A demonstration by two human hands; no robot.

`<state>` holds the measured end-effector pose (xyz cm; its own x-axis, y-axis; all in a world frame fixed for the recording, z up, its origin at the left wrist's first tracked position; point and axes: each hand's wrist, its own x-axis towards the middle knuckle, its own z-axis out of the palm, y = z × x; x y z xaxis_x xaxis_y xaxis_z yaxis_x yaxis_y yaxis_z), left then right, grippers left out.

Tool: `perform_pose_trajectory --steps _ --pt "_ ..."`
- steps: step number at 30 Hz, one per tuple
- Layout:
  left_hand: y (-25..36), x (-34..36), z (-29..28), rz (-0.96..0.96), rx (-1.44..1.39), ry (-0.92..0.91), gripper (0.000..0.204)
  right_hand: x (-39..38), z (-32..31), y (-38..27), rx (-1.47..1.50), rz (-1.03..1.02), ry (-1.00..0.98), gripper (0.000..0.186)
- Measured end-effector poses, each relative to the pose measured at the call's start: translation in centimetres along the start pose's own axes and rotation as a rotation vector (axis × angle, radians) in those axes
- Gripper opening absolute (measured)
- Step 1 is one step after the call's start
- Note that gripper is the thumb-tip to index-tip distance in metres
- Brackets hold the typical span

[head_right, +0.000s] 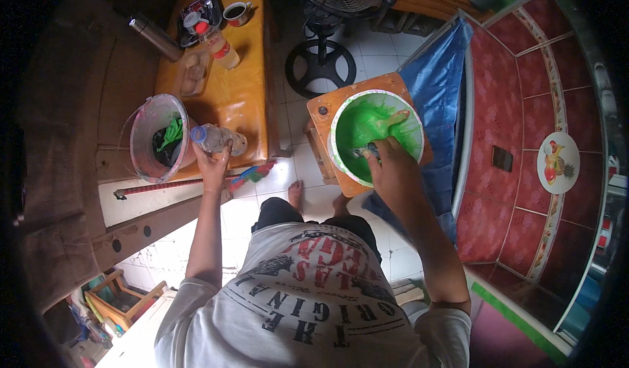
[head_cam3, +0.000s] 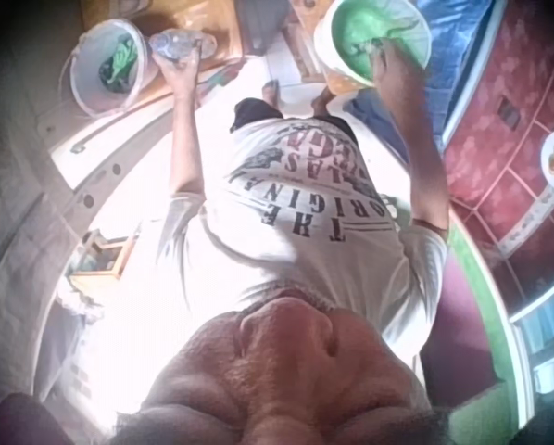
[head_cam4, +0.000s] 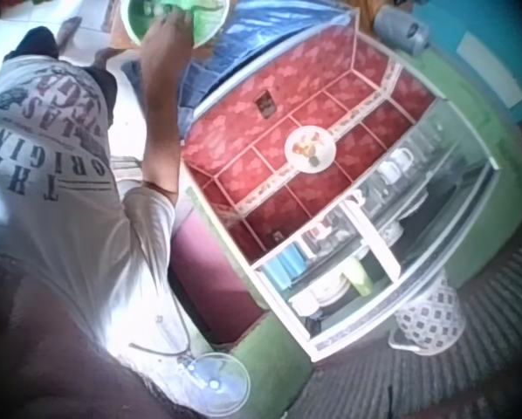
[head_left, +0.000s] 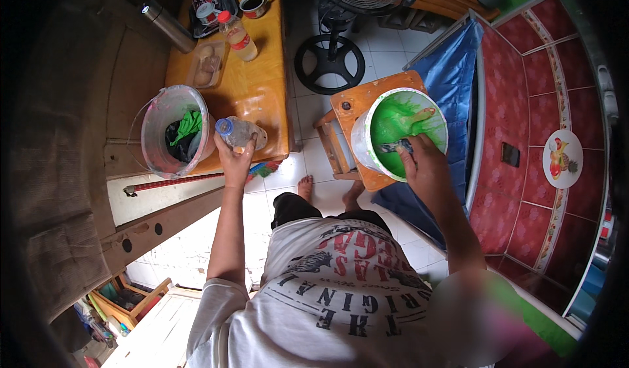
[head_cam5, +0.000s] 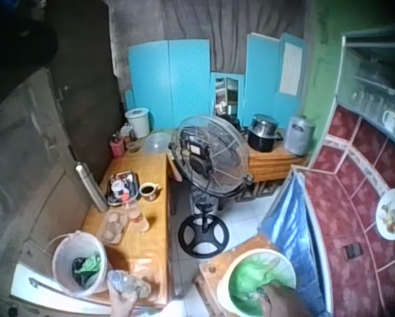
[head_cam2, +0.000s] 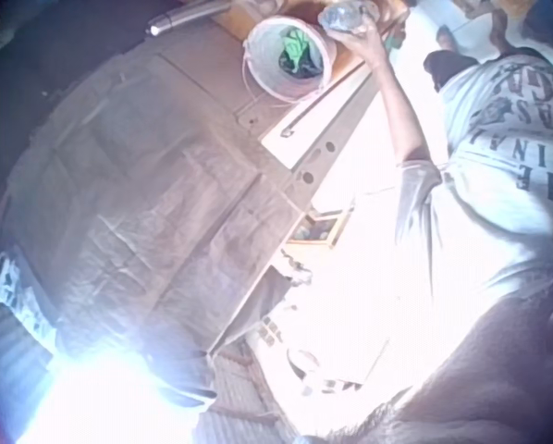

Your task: The person adds water from a bottle into a bucket containing green paint and mixes it with a putty knife.

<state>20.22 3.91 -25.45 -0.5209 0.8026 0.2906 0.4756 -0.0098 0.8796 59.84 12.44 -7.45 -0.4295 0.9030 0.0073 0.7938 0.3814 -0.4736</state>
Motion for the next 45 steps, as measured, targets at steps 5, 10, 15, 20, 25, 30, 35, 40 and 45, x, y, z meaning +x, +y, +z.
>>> perform_pose_trajectory --steps 5,10,15,20,25,30,35,40,45 --pt "0.7 0.3 0.7 -0.035 -0.098 0.045 0.076 0.9 0.0 0.6 -0.105 -0.082 0.108 0.025" --pt "-0.2 0.6 0.7 -0.010 -0.013 0.091 0.085 0.4 1.1 0.1 -0.050 -0.113 0.052 0.027" --pt "0.0 0.7 1.1 -0.072 -0.099 0.072 0.092 -0.6 -0.4 1.5 -0.109 -0.070 0.097 0.026" --pt "0.5 0.7 1.2 -0.044 -0.094 0.084 0.089 1.0 0.8 1.7 -0.183 -0.083 0.176 0.026" --pt "0.2 1.0 0.8 -0.050 -0.106 0.109 0.086 0.6 0.7 -0.1 -0.017 -0.060 0.038 0.024" --pt "0.0 1.7 0.6 -0.079 -0.153 0.111 0.079 0.0 -0.6 1.9 -0.024 -0.101 0.107 0.026" --pt "-0.2 3.7 1.0 0.023 -0.118 0.125 0.077 0.8 -0.1 2.0 -0.021 0.008 0.083 0.028" --pt "-0.6 5.0 1.8 -0.004 -0.115 0.122 0.073 0.9 -0.1 -0.1 -0.050 -0.038 0.052 0.029" --pt "-1.2 5.7 2.3 -0.002 -0.230 0.078 0.072 -0.1 -0.1 1.2 0.040 -0.004 0.005 0.027"
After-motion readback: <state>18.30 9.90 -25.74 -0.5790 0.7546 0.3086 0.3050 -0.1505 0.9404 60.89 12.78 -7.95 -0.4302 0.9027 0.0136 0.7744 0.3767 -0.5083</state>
